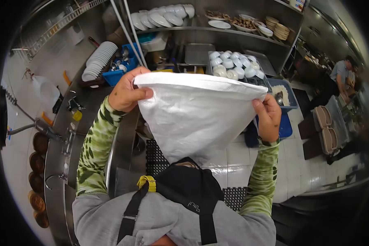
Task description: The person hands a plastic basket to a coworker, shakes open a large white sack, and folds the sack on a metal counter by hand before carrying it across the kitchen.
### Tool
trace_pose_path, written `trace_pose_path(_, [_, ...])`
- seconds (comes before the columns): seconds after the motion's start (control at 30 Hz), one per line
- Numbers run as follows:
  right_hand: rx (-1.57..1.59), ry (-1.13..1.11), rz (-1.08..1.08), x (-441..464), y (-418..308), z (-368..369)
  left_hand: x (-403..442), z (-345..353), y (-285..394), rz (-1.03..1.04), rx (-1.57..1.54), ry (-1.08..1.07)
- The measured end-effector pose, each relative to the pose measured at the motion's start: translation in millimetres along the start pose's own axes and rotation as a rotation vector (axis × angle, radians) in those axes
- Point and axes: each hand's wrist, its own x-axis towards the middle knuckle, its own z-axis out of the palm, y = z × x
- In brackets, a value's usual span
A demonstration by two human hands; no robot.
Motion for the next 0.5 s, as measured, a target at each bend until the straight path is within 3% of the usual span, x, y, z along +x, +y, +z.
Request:
trace_pose_path(0.03, [0.097,0.014,0.004,1.0,4.7,-4.7,-0.4,17.5,3.0,0.041,-0.019,0.038])
trace_pose_path(0.1, [0.322,0.055,-0.020,-3.4,14.0,-21.5,-13.9,49.7,10.0,0.212,0.029,-0.092])
trace_pose_path(0.17, [0.578,0.090,-0.089,-7.0,22.9,-51.2,2.9,52.6,-9.7,0.433,-0.143,-0.475])
trace_pose_path(0.2, [0.653,-0.003,-0.106,-14.6,18.2,-57.3,12.8,51.4,-23.5,0.546,-0.230,-0.662])
trace_pose_path(0.23, [0.727,0.080,-0.055,-20.7,15.5,-59.7,27.5,38.6,-43.2,0.492,-0.089,-0.433])
trace_pose_path(0.3, [0.372,0.226,-0.177,-38.7,53.5,-110.4,57.0,22.9,-84.9,0.309,0.145,-0.018])
trace_pose_path(0.37, [0.080,0.568,-0.226,-41.4,107.9,-148.5,76.4,29.9,-147.3,0.064,0.194,-0.019])
trace_pose_path(0.4, [-0.050,0.794,-0.242,-41.9,118.9,-157.4,84.2,46.8,-168.2,0.067,-0.063,-0.070])
trace_pose_path(0.43, [0.139,0.552,-0.223,-48.6,93.6,-146.5,89.4,55.1,-178.7,0.008,-0.066,-0.035])
trace_pose_path(0.5, [0.468,0.080,-0.181,-52.3,1.4,-74.3,118.2,71.6,-212.7,0.022,-0.425,-0.091])
